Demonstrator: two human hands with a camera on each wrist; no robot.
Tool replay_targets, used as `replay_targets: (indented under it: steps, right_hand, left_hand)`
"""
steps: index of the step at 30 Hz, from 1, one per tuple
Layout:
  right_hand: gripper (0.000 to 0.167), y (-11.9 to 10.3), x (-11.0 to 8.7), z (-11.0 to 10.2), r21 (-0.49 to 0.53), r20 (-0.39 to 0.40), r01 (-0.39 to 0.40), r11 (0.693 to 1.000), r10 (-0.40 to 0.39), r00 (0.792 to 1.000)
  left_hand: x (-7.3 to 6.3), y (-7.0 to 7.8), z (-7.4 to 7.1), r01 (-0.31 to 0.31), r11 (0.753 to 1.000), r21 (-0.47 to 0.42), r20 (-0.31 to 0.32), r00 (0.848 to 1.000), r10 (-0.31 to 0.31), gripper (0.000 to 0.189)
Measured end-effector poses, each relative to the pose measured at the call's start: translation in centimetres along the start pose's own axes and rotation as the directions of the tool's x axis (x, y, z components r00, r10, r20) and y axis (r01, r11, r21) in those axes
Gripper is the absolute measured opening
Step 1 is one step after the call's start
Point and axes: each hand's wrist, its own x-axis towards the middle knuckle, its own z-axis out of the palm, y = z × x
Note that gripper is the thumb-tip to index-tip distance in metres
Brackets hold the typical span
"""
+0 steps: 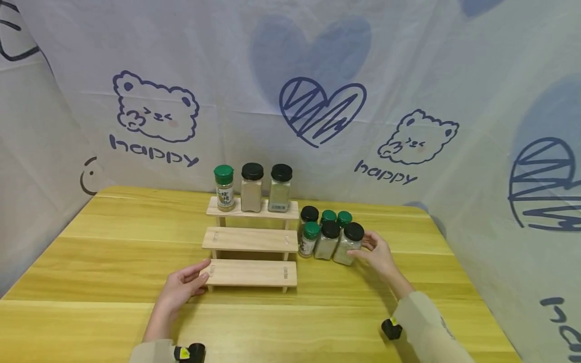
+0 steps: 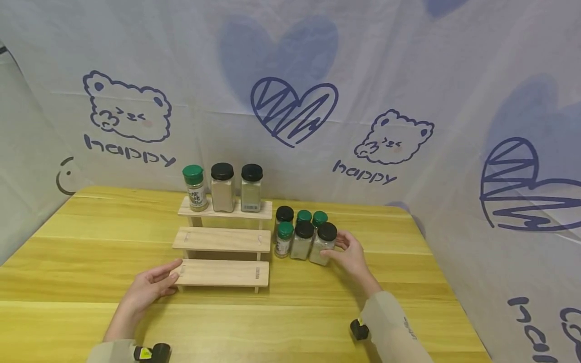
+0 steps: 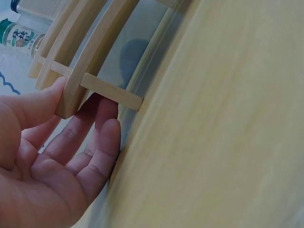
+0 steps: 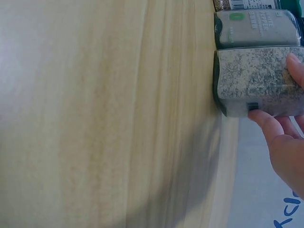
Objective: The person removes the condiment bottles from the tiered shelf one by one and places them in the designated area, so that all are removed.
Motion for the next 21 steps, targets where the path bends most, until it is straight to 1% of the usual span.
replay_targets:
  steps: [2,6,9,13,18,21]
  right_hand:
    - [0.054,-0.01,0.1,0.07,0.012,0.012,0.0,1.0,0.0,1.0]
    - [0.053,0.01,0.24,0.05,0.022,0.032,-0.03,0.999,0.029,0.999]
    - [0.055,0.0,0.28,-0.08,0.019,0.045,-0.059,0.998,0.059,0.997]
    - [0.058,-0.02,0.48,-0.23,0.021,0.066,-0.078,0.997,0.076,0.995]
    - [0.058,-0.03,0.74,-0.35,0.021,0.087,-0.075,0.997,0.073,0.994]
    - [0.059,-0.05,0.81,-0.42,-0.001,0.099,-0.064,0.998,0.064,0.993]
  left_hand:
    - [-0.01,-0.04,-0.01,0.0,1.0,0.0,-0.002,1.0,0.0,0.043]
    - [-0.03,-0.07,0.01,-0.004,1.0,0.002,-0.003,1.0,0.004,0.043]
    - [-0.05,-0.09,0.04,-0.007,1.0,0.003,-0.003,1.0,0.007,0.043]
    - [-0.04,-0.11,0.06,-0.004,1.0,0.0,-0.006,1.0,0.004,0.043]
    - [-0.04,-0.07,0.04,0.002,1.0,0.003,-0.01,1.0,-0.002,0.043]
    - [-0.02,-0.02,0.03,0.0,1.0,0.005,-0.012,1.0,0.0,0.043]
